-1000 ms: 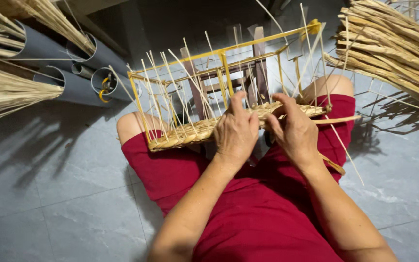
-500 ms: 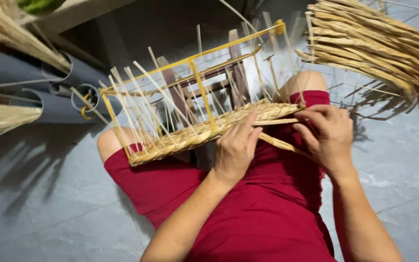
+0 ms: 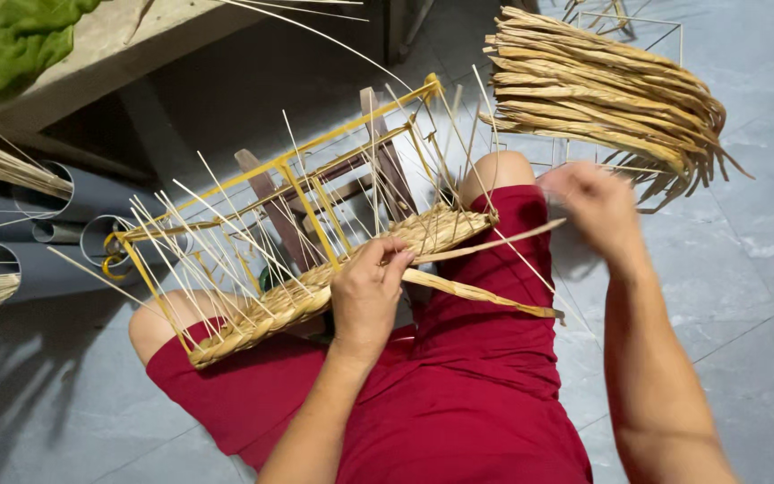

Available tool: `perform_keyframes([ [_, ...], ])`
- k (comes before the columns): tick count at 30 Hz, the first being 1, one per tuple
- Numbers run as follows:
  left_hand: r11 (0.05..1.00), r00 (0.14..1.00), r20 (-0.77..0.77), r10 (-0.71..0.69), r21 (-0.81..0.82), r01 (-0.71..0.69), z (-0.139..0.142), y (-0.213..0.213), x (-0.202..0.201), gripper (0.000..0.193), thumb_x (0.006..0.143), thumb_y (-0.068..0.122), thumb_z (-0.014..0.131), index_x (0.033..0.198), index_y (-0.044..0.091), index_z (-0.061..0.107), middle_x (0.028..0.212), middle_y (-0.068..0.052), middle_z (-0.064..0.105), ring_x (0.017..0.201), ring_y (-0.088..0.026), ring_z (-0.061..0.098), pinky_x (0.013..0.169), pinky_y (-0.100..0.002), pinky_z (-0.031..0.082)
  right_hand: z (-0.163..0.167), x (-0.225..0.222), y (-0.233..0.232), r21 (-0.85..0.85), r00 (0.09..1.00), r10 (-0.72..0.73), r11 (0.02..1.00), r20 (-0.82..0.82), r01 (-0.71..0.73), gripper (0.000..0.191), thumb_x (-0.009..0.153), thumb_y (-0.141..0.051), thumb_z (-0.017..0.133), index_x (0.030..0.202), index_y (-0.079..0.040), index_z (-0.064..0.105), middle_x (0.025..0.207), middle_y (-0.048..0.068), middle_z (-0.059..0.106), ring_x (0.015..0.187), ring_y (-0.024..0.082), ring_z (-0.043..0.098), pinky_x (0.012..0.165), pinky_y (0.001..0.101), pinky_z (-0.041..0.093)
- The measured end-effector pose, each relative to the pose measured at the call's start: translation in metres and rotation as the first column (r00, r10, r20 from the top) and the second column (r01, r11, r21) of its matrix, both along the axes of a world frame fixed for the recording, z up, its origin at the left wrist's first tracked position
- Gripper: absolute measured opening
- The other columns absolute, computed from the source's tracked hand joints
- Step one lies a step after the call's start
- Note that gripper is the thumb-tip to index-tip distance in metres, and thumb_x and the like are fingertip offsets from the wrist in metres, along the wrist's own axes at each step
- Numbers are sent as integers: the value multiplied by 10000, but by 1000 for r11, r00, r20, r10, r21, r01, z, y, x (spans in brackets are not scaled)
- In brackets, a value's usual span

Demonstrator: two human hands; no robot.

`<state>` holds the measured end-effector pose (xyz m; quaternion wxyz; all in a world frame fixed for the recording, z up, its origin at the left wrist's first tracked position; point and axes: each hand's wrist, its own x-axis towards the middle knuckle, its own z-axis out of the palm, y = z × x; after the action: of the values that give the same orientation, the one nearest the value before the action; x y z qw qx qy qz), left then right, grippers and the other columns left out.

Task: The person sits on the floor with a bamboo basket frame on their lap and weaves dried palm strips around the frame's spokes, folding and tucking the strips to build up the woven side wall. They briefly use tape and cut a strip with scissors, then continue weaving strips around the frame.

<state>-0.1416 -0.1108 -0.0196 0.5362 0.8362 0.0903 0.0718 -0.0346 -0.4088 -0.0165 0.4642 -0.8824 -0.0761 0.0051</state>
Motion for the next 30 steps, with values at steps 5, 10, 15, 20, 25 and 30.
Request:
perform_keyframes([
  [5, 969, 985, -162, -55, -247, 14, 1, 8, 2, 218, 922, 160, 744, 1127, 84, 753, 837, -15, 790, 589, -31, 670, 506, -200, 517, -9, 83, -18, -307, 871, -188, 885, 454, 351, 206, 968, -66, 726, 1163, -107, 782, 1167, 96, 675, 1099, 282, 628, 952, 429, 482],
  [10, 968, 986, -165, -18, -249, -24, -2, 5, 1, 195, 923, 152, 736, 1098, 66, 748, 874, -10, 782, 600, -33, 693, 511, -197, 530, -16, 101, -21, -561, 817, -127, 667, 563, 490, 208, 860, -110, 814, 1043, -178, 744, 1208, 57, 607, 1184, 333, 523, 965, 498, 367],
  [15, 970, 999, -34, -41, -240, 31, -7, 7, -1, 196, 936, 129, 735, 1119, 58, 734, 949, -28, 774, 658, -42, 712, 568, -190, 563, -15, 100, -30, -525, 793, -86, 706, 603, 476, 148, 925, -121, 812, 1039, -173, 731, 1171, 49, 649, 1179, 293, 565, 998, 472, 354],
  [20, 964, 978, 200, 63, -267, -8, -7, 9, -15, 207, 932, 105, 760, 1120, 41, 702, 957, -39, 681, 716, -59, 662, 614, -209, 553, 5, 66, -60, -403, 863, -74, 862, 500, 307, 55, 1007, -73, 710, 1055, -100, 707, 1101, 50, 747, 1036, 208, 671, 1135, 448, 348],
  [25, 999, 928, 372, -4, -38, 20, 8, 4, -33, 141, 961, 67, 788, 1093, 77, 743, 950, -8, 716, 821, -76, 660, 735, -213, 533, 48, -20, -89, -210, 981, -129, 965, 144, 158, 148, 1099, -83, 706, 1226, -10, 728, 1071, 91, 732, 976, 106, 662, 882, 264, 503],
  [30, 752, 958, 206, -202, -594, 286, 25, -21, -40, 466, 925, 78, 767, 1368, 81, 626, 995, -10, 699, 795, -33, 634, 717, -177, 542, 83, -79, -87, -194, 987, 137, 969, -82, -150, 211, 967, -97, 667, 1157, -25, 724, 992, 69, 748, 995, 145, 679, 951, 302, 508],
])
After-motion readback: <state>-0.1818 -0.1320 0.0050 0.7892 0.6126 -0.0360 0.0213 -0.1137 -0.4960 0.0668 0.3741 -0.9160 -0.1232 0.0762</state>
